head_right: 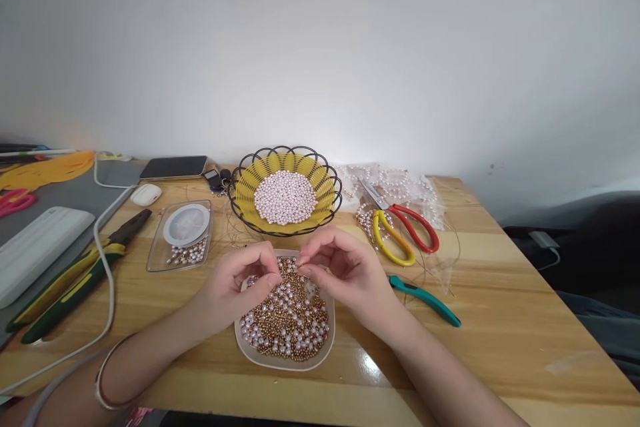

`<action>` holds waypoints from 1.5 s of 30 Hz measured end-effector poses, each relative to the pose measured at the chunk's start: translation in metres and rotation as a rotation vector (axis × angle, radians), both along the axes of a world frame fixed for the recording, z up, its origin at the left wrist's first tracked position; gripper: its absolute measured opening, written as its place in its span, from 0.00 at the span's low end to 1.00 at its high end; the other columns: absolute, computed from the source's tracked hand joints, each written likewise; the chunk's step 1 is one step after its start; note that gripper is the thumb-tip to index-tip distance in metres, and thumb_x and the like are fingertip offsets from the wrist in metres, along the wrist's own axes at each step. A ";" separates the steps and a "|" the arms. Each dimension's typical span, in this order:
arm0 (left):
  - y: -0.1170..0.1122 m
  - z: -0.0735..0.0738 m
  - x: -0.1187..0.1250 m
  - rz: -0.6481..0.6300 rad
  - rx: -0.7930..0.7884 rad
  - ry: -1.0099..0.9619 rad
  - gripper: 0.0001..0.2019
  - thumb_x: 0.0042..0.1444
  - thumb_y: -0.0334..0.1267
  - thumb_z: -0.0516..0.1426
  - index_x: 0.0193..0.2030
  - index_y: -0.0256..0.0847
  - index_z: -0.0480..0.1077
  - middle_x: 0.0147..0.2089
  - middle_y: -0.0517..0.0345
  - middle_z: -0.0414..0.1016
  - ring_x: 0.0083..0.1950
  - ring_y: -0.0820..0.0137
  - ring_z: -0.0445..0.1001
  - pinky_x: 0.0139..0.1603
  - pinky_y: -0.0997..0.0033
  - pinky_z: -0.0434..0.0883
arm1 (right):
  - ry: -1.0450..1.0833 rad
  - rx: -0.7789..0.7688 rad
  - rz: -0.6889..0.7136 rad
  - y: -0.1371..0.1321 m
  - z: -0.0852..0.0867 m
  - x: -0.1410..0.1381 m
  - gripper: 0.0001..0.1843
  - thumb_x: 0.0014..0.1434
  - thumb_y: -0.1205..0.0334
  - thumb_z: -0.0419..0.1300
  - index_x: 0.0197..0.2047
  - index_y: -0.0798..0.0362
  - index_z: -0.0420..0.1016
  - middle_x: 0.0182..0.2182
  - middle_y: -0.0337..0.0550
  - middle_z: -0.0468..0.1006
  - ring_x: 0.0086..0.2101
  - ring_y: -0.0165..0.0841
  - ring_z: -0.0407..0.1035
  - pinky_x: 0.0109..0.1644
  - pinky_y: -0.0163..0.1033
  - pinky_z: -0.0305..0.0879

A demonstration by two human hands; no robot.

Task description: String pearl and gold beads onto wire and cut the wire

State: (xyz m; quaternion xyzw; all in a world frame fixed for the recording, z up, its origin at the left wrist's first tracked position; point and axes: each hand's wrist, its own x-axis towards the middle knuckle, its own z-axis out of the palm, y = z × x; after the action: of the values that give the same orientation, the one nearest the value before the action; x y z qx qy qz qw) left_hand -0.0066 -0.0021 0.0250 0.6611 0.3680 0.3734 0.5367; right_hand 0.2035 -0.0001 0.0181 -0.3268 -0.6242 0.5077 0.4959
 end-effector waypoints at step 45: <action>0.000 -0.003 -0.002 -0.049 0.080 -0.099 0.06 0.63 0.33 0.58 0.33 0.38 0.69 0.30 0.61 0.68 0.31 0.73 0.68 0.33 0.75 0.66 | 0.064 0.056 0.041 -0.002 -0.001 0.001 0.05 0.64 0.67 0.68 0.42 0.47 0.80 0.34 0.39 0.78 0.36 0.30 0.74 0.41 0.31 0.75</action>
State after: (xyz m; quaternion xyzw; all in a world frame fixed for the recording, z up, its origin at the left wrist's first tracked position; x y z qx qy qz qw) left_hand -0.0084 -0.0026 0.0224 0.6714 0.3098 0.4068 0.5364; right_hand 0.2042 -0.0016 0.0166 -0.2838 -0.6285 0.5102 0.5139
